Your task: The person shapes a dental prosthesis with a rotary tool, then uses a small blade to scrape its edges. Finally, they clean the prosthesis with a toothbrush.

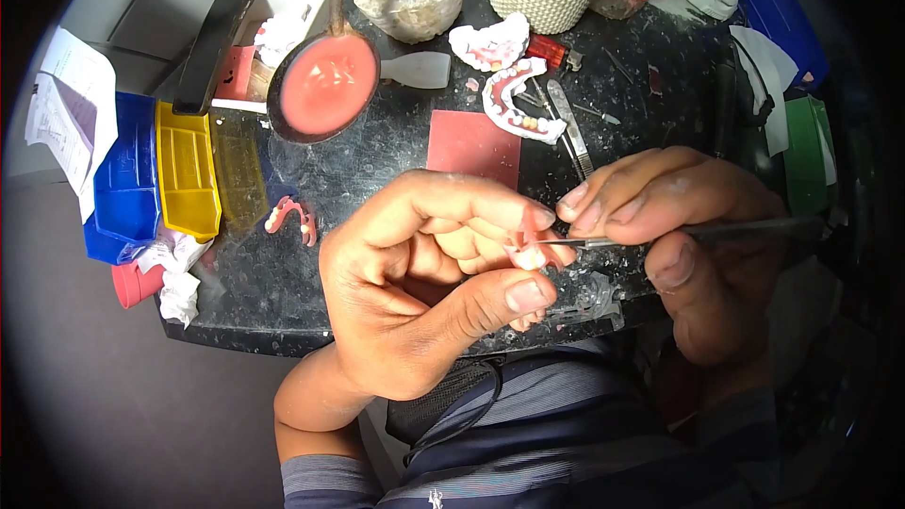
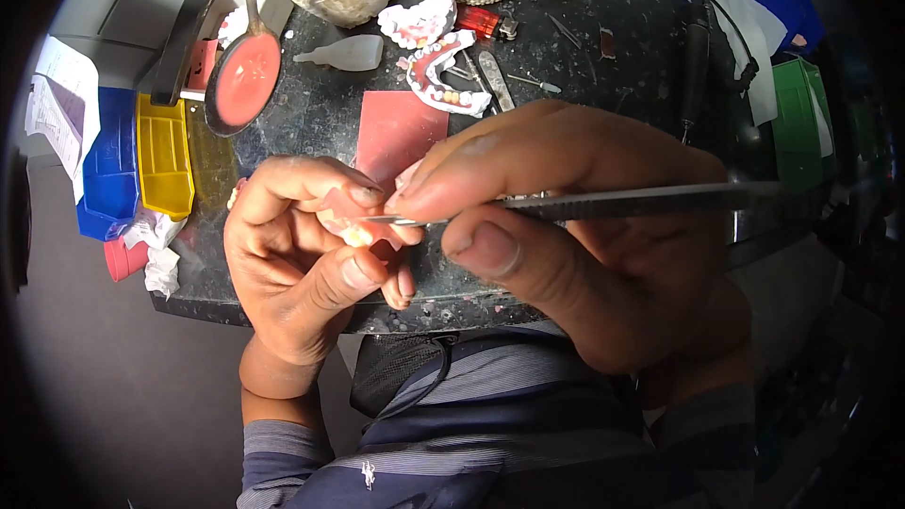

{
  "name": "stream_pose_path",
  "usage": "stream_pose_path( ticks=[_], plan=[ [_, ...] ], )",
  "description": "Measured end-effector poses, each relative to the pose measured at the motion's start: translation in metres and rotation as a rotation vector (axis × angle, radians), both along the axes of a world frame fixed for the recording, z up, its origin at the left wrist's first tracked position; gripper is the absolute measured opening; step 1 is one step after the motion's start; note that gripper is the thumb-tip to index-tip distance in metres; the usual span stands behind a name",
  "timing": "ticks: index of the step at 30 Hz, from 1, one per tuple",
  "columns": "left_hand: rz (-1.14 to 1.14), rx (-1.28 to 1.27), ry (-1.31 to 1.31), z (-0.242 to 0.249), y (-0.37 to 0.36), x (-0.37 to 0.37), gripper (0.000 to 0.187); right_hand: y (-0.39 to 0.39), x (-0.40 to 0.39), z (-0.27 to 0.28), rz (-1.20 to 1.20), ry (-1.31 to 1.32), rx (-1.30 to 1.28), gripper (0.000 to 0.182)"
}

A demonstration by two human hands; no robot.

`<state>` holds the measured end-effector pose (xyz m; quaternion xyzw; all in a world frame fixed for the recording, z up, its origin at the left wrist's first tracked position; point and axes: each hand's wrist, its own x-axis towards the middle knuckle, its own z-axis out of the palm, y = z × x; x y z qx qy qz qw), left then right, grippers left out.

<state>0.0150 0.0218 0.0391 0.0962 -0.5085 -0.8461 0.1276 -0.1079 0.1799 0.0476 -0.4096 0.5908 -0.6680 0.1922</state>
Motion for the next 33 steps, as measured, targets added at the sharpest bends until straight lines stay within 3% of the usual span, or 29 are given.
stream_pose_path(
  ticks=[7, 21, 26, 28, 33],
  plan=[
    [0.055, -0.053, 0.047, -0.001, 0.001, -0.001, 0.032, 0.002, 0.003, 0.003, 0.048, -0.277, 0.063, 0.022],
    [0.09, -0.261, 0.07, -0.008, -0.002, 0.0, 0.027, -0.003, 0.005, -0.002, 0.052, -0.367, 0.047, 0.024],
    [0.091, -0.538, 0.141, -0.011, -0.006, -0.001, 0.028, -0.003, 0.001, 0.001, 0.059, -0.483, 0.101, 0.025],
    [0.11, -0.503, 0.124, -0.01, -0.005, -0.001, 0.028, -0.005, -0.002, 0.0, 0.039, -0.585, 0.069, 0.026],
    [0.14, -0.328, 0.055, -0.004, 0.0, 0.002, 0.027, 0.002, -0.014, -0.005, 0.095, -0.52, -0.037, 0.027]
  ],
)
